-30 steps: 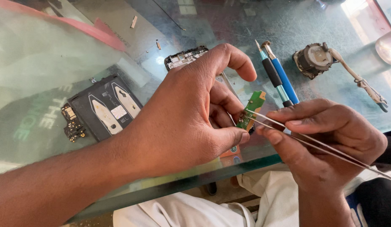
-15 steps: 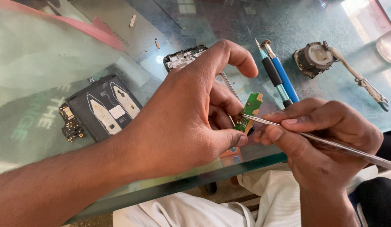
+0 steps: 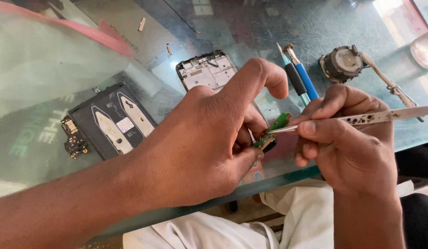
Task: The person works on a disassembled smartphone lying on a glass work table, using a screwdriver and long tweezers to pry a small green circuit board out of the phone chassis. They then hold the removed board in one hand and continue working on its edge with the tweezers, manipulating small components on the board.
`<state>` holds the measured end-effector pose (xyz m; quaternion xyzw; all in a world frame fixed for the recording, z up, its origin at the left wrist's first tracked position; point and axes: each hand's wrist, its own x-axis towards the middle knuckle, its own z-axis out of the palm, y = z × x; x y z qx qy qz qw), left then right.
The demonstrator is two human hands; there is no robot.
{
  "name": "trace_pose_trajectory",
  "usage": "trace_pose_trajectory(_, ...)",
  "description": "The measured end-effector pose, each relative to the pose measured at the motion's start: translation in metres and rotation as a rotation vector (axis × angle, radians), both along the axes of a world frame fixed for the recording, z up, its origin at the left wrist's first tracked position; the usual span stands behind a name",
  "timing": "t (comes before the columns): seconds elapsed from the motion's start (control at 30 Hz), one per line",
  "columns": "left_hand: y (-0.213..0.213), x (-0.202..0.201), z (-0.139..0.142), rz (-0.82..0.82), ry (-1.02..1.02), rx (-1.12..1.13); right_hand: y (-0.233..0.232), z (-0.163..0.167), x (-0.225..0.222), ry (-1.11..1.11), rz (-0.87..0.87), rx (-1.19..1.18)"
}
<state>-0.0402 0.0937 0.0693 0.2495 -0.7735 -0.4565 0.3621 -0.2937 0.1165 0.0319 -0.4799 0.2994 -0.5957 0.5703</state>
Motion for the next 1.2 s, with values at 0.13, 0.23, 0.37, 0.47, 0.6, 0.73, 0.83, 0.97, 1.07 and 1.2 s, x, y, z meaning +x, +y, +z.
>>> trace_pose_trajectory(0.13, 0.001, -0.001, 0.001, 0.022, 0.015, 0.057, -0.003, -0.002, -0.005, -0.098, 0.033, 0.013)
trace_pose_trajectory(0.23, 0.002, -0.002, 0.001, 0.051, 0.021, 0.092, -0.001, -0.003, -0.006, -0.166, 0.070, -0.028)
trace_pose_trajectory(0.37, 0.001, 0.000, 0.000, 0.046, 0.054, 0.190, 0.003, -0.002, -0.002, -0.136, 0.000, -0.117)
trace_pose_trajectory(0.47, -0.003, 0.000, -0.002, 0.074, 0.053, 0.175, 0.009, -0.004, 0.008, 0.022, -0.089, -0.262)
trace_pose_trajectory(0.6, -0.003, 0.002, -0.007, 0.044, 0.130, 0.084, 0.023, -0.004, 0.022, 0.341, -0.331, -0.346)
trace_pose_trajectory(0.73, -0.005, 0.001, -0.011, 0.077, 0.099, 0.113, 0.036, 0.002, 0.025, 0.675, -0.465, -0.319)
trace_pose_trajectory(0.83, -0.005, 0.002, -0.012, 0.099, 0.079, 0.073, 0.035, 0.000, 0.029, 0.671, -0.476, -0.332)
trace_pose_trajectory(0.97, -0.005, 0.000, -0.014, 0.098, 0.089, 0.057, 0.034, -0.003, 0.032, 0.739, -0.499, -0.410)
trace_pose_trajectory(1.07, -0.005, 0.000, -0.014, 0.107, 0.046, 0.000, 0.033, -0.006, 0.034, 0.704, -0.506, -0.460)
trace_pose_trajectory(1.2, -0.003, 0.000, -0.012, 0.071, 0.029, 0.097, 0.035, -0.006, 0.034, 0.720, -0.514, -0.477)
